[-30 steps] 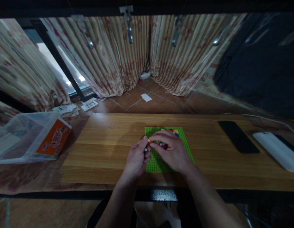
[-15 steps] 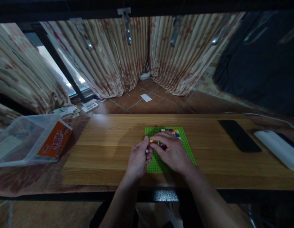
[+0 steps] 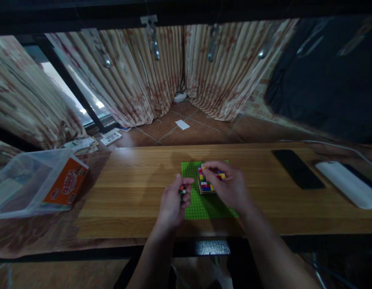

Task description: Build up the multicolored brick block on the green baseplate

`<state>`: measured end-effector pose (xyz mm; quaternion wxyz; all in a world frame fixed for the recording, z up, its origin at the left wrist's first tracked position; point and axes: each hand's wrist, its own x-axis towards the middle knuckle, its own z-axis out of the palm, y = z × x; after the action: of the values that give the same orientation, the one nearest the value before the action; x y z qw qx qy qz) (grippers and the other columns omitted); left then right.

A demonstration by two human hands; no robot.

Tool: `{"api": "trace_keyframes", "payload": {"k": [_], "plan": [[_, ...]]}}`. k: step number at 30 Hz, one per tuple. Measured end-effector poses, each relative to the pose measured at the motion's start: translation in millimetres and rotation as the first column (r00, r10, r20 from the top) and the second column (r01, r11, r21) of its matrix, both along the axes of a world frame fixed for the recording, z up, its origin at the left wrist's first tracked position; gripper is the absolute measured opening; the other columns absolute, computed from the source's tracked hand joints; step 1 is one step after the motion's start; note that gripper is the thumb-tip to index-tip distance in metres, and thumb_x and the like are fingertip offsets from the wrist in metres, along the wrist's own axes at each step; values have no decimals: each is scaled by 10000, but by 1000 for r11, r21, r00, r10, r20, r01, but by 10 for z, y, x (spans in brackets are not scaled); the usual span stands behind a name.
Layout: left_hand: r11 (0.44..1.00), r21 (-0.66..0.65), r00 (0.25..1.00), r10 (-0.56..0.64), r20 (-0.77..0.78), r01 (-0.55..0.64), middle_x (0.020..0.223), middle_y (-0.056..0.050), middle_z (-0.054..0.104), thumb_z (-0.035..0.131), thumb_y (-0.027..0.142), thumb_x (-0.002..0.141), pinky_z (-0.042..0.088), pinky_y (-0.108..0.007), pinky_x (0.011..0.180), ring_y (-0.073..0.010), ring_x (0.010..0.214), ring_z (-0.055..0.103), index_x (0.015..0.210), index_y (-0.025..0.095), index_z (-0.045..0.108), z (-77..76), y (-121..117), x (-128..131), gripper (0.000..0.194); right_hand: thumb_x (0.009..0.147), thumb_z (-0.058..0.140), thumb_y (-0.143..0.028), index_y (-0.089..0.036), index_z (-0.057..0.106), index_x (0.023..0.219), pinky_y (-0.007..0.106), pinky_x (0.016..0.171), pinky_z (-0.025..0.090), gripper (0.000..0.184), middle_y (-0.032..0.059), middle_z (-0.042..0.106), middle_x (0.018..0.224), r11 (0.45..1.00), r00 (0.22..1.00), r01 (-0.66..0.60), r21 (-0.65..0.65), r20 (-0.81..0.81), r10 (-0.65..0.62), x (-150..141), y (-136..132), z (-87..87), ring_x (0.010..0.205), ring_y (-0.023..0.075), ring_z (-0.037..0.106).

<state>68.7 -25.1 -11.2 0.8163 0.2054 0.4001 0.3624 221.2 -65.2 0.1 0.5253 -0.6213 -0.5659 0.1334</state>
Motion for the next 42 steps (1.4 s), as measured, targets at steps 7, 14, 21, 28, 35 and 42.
{"api": "trace_keyframes", "payload": {"k": [7,14,21,28,35,42], "plan": [[885,-322,911,393,124,-338,680,-24,515,361,31,891,394,-89,435,-32,526,487,817,85,556,55,201,-182,215,830,624,-390,-186,714,914,332,745,517,238,49,731,874,960,944,267,-81,-180,-277,517,3,-120,782,189,667],[853,-419,883,423,202,-312,758,-61,554,320,31,893,519,-132,524,-75,628,576,903,74,554,77,181,-157,238,804,611,-364,-191,732,875,346,755,510,223,63,729,912,956,972,191,-222,-94,-216,587,50,-267,814,199,660],[890,-418,907,316,279,-182,715,-13,503,328,41,901,310,-72,350,-12,472,457,911,81,555,118,136,-169,231,792,615,-353,-205,737,849,344,761,514,200,53,724,944,959,978,159,-233,-94,-185,564,99,-322,841,192,655],[954,-280,961,172,217,-108,665,32,441,398,119,923,256,-120,331,-9,420,369,892,102,572,72,97,-122,177,802,598,-306,-204,739,838,350,799,513,178,41,740,912,959,982,144,-246,-83,-169,554,121,-310,843,189,668],[981,-166,982,122,147,-97,657,41,440,499,178,907,246,-118,346,-6,430,349,883,107,581,45,61,-86,111,793,617,-294,-203,742,821,353,766,530,157,43,748,865,947,976,148,-286,-114,-187,540,129,-264,785,191,681],[994,-87,992,68,102,-59,659,46,451,634,268,845,231,-127,362,-5,433,340,886,114,591,9,42,-72,166,796,613,-277,-211,737,803,358,775,535,140,33,750,848,952,981,131,-278,-106,-166,541,142,-263,790,195,689]]}}
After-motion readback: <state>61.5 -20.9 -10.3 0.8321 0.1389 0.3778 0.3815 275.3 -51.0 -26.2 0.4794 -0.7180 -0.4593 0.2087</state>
